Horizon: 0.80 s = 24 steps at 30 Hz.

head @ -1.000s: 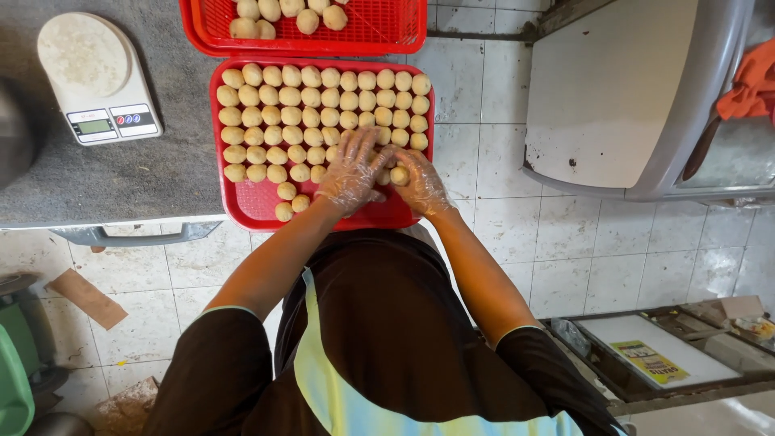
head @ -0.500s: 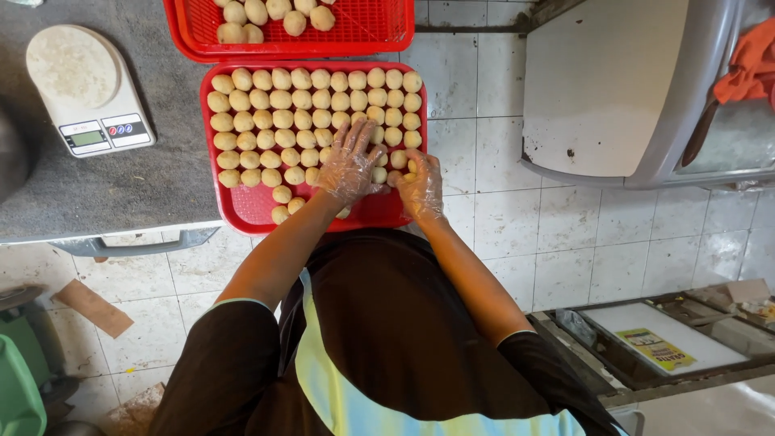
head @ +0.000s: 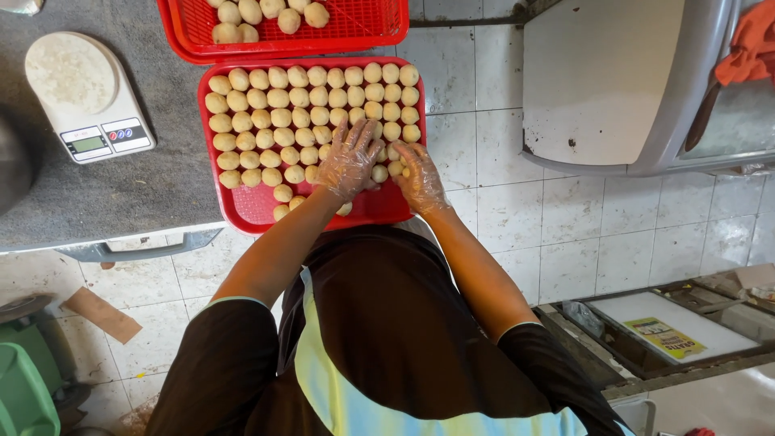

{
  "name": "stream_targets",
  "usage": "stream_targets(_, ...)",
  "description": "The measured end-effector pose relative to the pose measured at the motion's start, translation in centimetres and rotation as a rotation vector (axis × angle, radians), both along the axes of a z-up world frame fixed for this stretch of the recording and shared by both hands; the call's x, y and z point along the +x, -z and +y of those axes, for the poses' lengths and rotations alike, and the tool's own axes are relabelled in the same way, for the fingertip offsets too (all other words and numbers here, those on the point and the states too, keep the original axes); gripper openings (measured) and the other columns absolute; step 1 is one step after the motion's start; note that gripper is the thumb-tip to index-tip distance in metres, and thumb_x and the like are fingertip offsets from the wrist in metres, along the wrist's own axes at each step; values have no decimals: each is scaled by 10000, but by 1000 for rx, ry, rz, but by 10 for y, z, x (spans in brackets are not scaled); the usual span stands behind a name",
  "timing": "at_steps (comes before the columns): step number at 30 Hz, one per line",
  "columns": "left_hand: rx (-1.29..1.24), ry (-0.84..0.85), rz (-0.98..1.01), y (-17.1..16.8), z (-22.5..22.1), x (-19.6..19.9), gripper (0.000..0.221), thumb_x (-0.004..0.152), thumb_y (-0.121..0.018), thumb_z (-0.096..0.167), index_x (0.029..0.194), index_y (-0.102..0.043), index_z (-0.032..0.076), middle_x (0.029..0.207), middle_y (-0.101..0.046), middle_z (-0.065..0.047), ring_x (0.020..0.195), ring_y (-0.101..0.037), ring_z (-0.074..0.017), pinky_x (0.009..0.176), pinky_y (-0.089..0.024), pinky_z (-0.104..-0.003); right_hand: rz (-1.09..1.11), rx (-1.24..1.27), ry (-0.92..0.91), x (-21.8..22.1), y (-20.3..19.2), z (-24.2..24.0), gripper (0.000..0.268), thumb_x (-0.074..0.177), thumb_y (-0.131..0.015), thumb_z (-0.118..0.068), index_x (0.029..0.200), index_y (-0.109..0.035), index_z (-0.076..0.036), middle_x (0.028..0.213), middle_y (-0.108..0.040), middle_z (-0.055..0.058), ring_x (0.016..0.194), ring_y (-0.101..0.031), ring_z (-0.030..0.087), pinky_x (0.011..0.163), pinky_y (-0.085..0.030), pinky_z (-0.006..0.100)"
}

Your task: Cleaning a plastic tray and then neatly arranging small round dough balls into rows

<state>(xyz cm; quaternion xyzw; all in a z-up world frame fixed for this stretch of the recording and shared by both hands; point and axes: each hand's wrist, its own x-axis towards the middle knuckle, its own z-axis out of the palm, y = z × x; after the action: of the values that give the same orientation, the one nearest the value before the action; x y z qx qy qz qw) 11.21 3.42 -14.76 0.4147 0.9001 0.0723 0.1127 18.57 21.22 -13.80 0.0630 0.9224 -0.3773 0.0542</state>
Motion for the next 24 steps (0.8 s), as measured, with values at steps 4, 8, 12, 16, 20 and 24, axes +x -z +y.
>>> stream_targets(4, -30, -30, -14, -10, 6, 1, 919, 587, -803, 597, 1307, -447, 150, 1492, -287, -168, 1409, -241, -344, 1180, -83, -598, 12, -13, 12, 0, 9, 5, 684, 687, -806, -53, 1300, -555, -225, 1244, -537, 98, 1159, -571, 351, 983, -505, 430)
stream_targets(8, -32, -69, -46, -35, 9, 5, 947, 602, -786, 608, 1348, -405, 168, 1493, -259, -173, 1416, -212, -348, 1179, -89, -587, -68, -24, 53, 2, 8, 7, 669, 713, -803, -134, 1314, -523, -225, 1198, -568, 141, 1130, -579, 376, 968, -499, 471)
stream_targets(12, 42, 20, -115, -28, 19, 0, 973, 676, -723, 627, 1446, -292, 218, 1541, -167, -177, 1453, -131, -349, 1188, -45, -586, -229, -32, 145, -8, -18, -3, 632, 711, -798, -243, 1278, -521, -219, 1204, -591, 153, 1136, -585, 384, 999, -474, 497)
stream_targets(16, 35, 28, -104, -12, 33, 2, 942, 710, -715, 615, 1455, -301, 213, 1567, -136, -175, 1467, -95, -349, 1185, -23, -588, -428, -30, 292, -10, -12, 1, 451, 744, -699, -482, 1162, -566, -374, 1113, -655, 26, 1074, -635, 281, 965, -496, 440)
stream_targets(20, 11, 30, -67, -3, 35, 2, 785, 812, -647, 607, 1420, -355, 205, 1582, -149, -161, 1478, -81, -326, 1184, 21, -576, -305, 7, 370, -10, -16, 17, 432, 766, -710, -309, 1179, -590, -277, 1090, -620, 97, 1045, -631, 330, 908, -532, 430)
stream_targets(24, -50, 60, -57, 2, 35, 3, 818, 840, -582, 634, 1471, -278, 212, 1606, -64, -151, 1486, -17, -319, 1184, 65, -571, -191, 17, 212, 1, -18, 21, 593, 784, -693, -112, 1344, -502, -148, 1223, -496, 177, 1146, -556, 407, 971, -524, 455)
